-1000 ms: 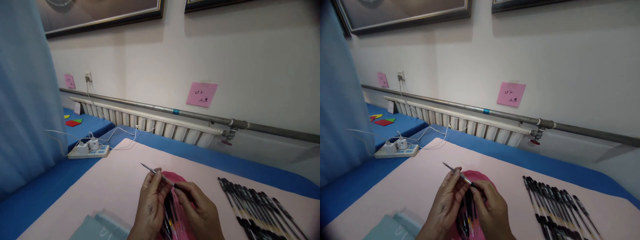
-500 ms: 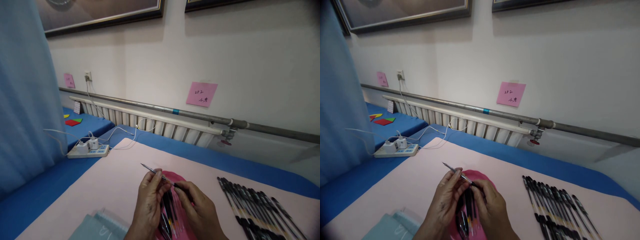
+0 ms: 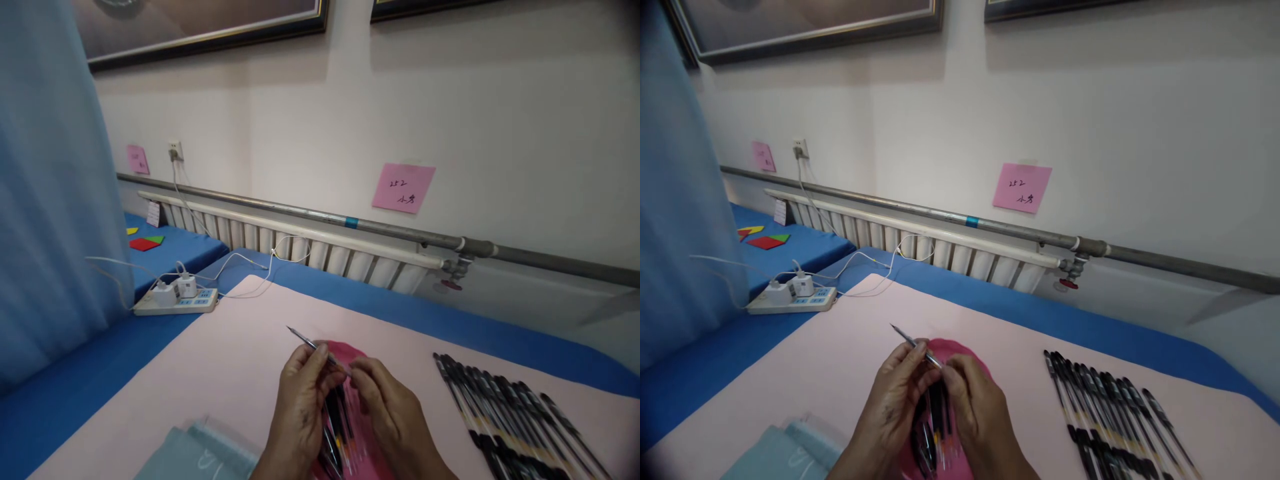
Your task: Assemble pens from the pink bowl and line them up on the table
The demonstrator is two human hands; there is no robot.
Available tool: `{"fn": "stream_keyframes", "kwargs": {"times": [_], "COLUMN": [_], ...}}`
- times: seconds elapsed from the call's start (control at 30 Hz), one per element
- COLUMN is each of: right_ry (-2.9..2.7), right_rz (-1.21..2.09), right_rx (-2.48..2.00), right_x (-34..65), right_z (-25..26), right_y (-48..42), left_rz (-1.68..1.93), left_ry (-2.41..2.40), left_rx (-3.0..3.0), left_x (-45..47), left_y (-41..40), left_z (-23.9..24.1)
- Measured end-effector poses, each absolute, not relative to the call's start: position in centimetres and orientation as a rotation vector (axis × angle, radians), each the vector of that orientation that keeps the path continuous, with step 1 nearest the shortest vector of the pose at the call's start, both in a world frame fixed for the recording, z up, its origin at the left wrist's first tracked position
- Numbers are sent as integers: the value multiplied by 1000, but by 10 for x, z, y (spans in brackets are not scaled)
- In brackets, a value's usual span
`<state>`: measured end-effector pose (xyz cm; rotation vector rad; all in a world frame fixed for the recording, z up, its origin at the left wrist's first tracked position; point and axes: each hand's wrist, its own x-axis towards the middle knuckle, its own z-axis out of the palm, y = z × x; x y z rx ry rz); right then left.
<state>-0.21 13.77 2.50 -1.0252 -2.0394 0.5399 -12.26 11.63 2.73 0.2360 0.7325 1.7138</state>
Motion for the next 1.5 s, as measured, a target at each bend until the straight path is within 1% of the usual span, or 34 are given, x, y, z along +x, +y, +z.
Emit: {"fn": "stream_keyframes", "kwargs": {"times": [0.2, 0.43, 0.6, 0.8, 0.93, 1.1, 1.3, 1.4, 1.5], "right_ry": [-2129, -2227, -2217, -2265, -2228, -2304, -2335, -2334, -2263], "right_rz": [352, 334, 204, 264, 187, 230, 121, 227, 474], "right_rx": [-864, -907, -806, -860, -808, -845, -772, -842, -921], "right_x": [2, 4, 5, 6, 4, 2, 1, -1, -4], "right_z": [22, 22, 20, 19, 21, 18, 13, 16, 21], "right_y": [140, 145, 145, 145, 144, 145, 144, 141, 138], "left_rz": [1721, 1714, 1704, 1694, 1691, 1684, 1673, 1675, 1666], "left_ry": [776, 791, 817, 838, 863, 902, 922, 935, 935], "left_rx": [215, 254, 244, 267, 284, 328, 352, 392, 433], "left_x": [-124, -125, -126, -127, -128, -129, -130, -131, -132], "left_y": [118, 119, 119, 120, 120, 121, 120, 119, 118], "left_z": [27, 27, 28, 26, 25, 21, 21, 22, 22]}}
